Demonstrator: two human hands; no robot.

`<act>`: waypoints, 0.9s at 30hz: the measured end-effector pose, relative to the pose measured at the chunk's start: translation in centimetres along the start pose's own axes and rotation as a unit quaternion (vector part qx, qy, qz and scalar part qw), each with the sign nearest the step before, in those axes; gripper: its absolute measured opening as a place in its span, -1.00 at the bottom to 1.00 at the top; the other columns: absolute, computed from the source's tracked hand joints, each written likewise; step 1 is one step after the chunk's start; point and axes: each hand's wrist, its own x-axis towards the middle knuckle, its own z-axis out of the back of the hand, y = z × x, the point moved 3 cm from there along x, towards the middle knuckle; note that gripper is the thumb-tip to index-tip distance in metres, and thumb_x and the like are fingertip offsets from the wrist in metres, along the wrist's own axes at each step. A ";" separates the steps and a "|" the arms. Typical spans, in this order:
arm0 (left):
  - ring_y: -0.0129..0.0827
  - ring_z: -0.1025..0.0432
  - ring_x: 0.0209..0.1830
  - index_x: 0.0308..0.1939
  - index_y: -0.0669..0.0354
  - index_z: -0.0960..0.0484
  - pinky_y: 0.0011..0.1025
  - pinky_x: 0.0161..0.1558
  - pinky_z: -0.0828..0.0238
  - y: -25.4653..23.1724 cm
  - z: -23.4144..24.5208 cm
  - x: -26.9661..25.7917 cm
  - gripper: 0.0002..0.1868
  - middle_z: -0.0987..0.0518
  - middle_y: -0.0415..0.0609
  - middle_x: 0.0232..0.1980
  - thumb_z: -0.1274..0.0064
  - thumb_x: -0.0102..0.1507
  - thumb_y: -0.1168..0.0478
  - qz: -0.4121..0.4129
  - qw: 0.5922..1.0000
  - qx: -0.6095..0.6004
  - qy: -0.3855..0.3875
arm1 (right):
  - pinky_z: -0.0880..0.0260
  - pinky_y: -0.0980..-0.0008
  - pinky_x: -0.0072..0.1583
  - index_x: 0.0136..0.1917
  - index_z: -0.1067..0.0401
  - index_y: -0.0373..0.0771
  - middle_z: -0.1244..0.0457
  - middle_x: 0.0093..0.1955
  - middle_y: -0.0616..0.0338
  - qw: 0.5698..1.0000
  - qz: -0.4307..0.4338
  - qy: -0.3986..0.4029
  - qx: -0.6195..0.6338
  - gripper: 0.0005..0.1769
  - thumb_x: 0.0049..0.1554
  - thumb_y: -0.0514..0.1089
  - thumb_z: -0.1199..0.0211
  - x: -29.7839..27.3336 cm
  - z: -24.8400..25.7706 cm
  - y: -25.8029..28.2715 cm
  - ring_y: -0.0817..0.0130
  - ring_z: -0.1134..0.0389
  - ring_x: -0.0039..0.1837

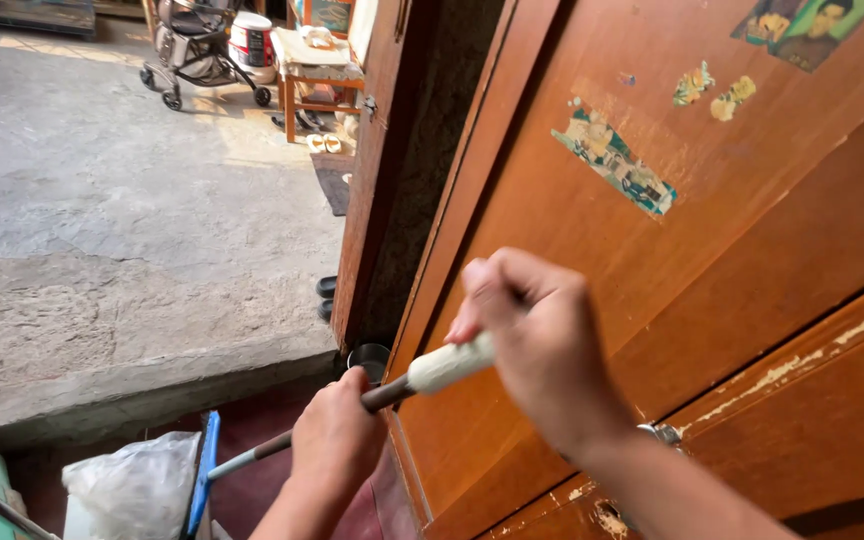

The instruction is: The person assembles a broom by sliding the handle into the broom head and then uses it to sweep debris into a dustpan in an outdoor hallway.

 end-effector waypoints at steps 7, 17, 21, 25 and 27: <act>0.11 -0.51 -0.05 -0.19 0.07 -0.56 0.00 -0.04 -0.44 0.3 0.0 -0.4 -0.89 -0.64 0.12 -0.17 0.01 0.21 0.23 0.002 0.999 -0.039 0.010 | -0.37 0.45 -0.22 -0.40 -0.28 -0.29 -0.25 -0.45 0.24 0.998 0.003 -0.005 -0.056 -0.57 0.29 -0.14 -0.15 0.0 -2.4 0.3 0.56 -0.28 -0.32; 0.06 -0.53 -0.07 -0.20 0.03 -0.54 0.01 -0.05 -0.47 1.5 2.1 -0.2 -0.82 -0.64 0.07 -0.18 -0.10 0.15 0.13 0.006 0.999 0.048 -0.010 | -0.39 0.45 -0.08 -0.33 -0.30 -0.30 -0.28 -0.33 0.23 0.997 0.051 0.037 0.055 -0.61 0.34 -0.17 -0.12 -0.2 -2.3 0.2 0.55 -0.31 -0.21; 0.06 -0.55 -0.07 -0.19 0.01 -0.56 -0.01 -0.02 -0.46 -2.9 2.8 0.5 -0.88 -0.67 0.09 -0.19 0.03 0.31 0.11 0.010 1.000 0.016 -0.003 | -0.47 0.45 -0.14 -0.35 -0.30 -0.27 -0.26 -0.40 0.27 0.998 0.056 0.005 -0.013 -0.57 0.35 -0.11 -0.08 2.6 0.5 3.0 0.56 -0.34 -0.27; 0.07 -0.53 -0.07 -0.17 0.04 -0.55 0.00 -0.07 -0.46 -0.1 0.4 0.6 -0.85 -0.66 0.05 -0.17 -0.04 0.21 0.14 -0.026 0.999 -0.008 -0.018 | -0.38 0.48 -0.22 -0.38 -0.27 -0.25 -0.27 -0.42 0.29 0.998 0.033 0.010 -0.055 -0.58 0.29 -0.12 -0.16 1.4 -2.2 0.6 0.60 -0.32 -0.30; 0.06 -0.53 -0.06 -0.16 0.01 -0.55 0.00 -0.09 -0.47 2.6 -0.6 0.3 -0.83 -0.65 0.02 -0.16 -0.05 0.17 0.19 -0.022 1.000 -0.009 -0.014 | -0.31 0.42 -0.24 -0.38 -0.25 -0.31 -0.20 -0.43 0.19 0.988 0.009 -0.005 -0.154 -0.56 0.29 -0.13 -0.21 -0.8 -4.2 -1.1 0.50 -0.23 -0.31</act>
